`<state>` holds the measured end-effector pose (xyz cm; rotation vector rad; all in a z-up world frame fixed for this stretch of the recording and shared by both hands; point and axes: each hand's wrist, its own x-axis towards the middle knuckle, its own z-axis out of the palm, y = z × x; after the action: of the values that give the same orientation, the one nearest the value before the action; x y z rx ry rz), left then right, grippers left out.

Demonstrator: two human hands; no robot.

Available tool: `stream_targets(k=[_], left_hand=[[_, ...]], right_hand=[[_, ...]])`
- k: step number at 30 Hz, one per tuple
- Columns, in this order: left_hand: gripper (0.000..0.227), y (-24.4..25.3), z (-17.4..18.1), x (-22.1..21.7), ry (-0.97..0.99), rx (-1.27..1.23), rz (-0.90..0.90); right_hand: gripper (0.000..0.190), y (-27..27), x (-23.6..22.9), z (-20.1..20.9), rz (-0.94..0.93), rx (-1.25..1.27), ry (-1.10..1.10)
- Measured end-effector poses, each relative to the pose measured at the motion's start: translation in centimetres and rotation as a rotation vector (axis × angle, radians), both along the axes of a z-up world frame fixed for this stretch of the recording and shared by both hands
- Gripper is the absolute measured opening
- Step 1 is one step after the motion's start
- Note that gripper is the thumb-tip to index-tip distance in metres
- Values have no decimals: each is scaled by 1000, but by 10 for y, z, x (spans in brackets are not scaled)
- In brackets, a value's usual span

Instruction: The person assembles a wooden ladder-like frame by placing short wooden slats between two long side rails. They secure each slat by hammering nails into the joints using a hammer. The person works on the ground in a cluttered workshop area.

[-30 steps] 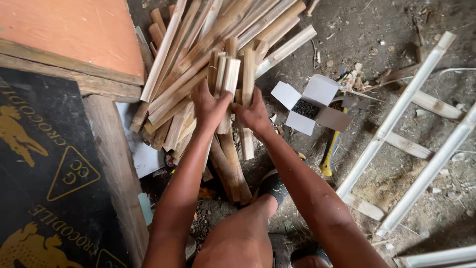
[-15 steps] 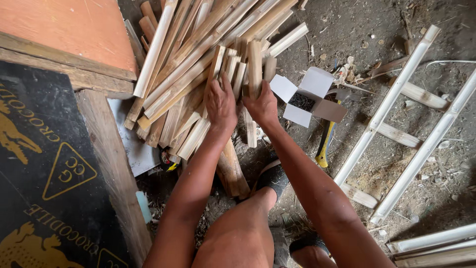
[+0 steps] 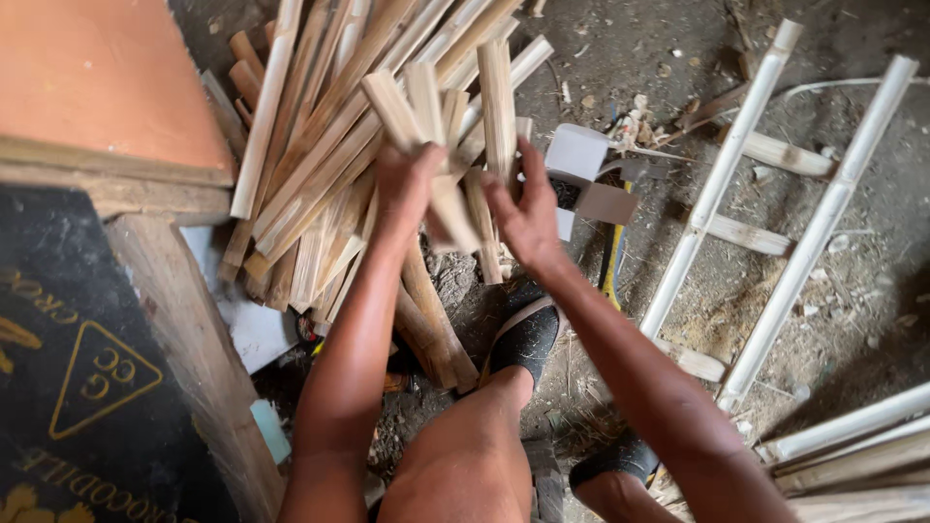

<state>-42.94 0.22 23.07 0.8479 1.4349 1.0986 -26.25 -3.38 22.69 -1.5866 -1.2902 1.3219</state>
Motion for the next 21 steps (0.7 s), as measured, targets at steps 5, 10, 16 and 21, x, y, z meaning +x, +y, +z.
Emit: stream_targets(k=[5,10,16,21], left_hand=[[62,12,7,117,-275,139,-334],[60,1,-13,236,-342,37,-604],[49,-22,-67,317,-239,-346,-625],[53,-29,-111,358,76,-442,-701]], right_hand=[[61,-24,96,26,-22,380,-167],[74,-75,213,20,143,299,-295],[32,-134,333,-62,-316,48,-557],[58,-155,369,-144,-469,-209,-900]])
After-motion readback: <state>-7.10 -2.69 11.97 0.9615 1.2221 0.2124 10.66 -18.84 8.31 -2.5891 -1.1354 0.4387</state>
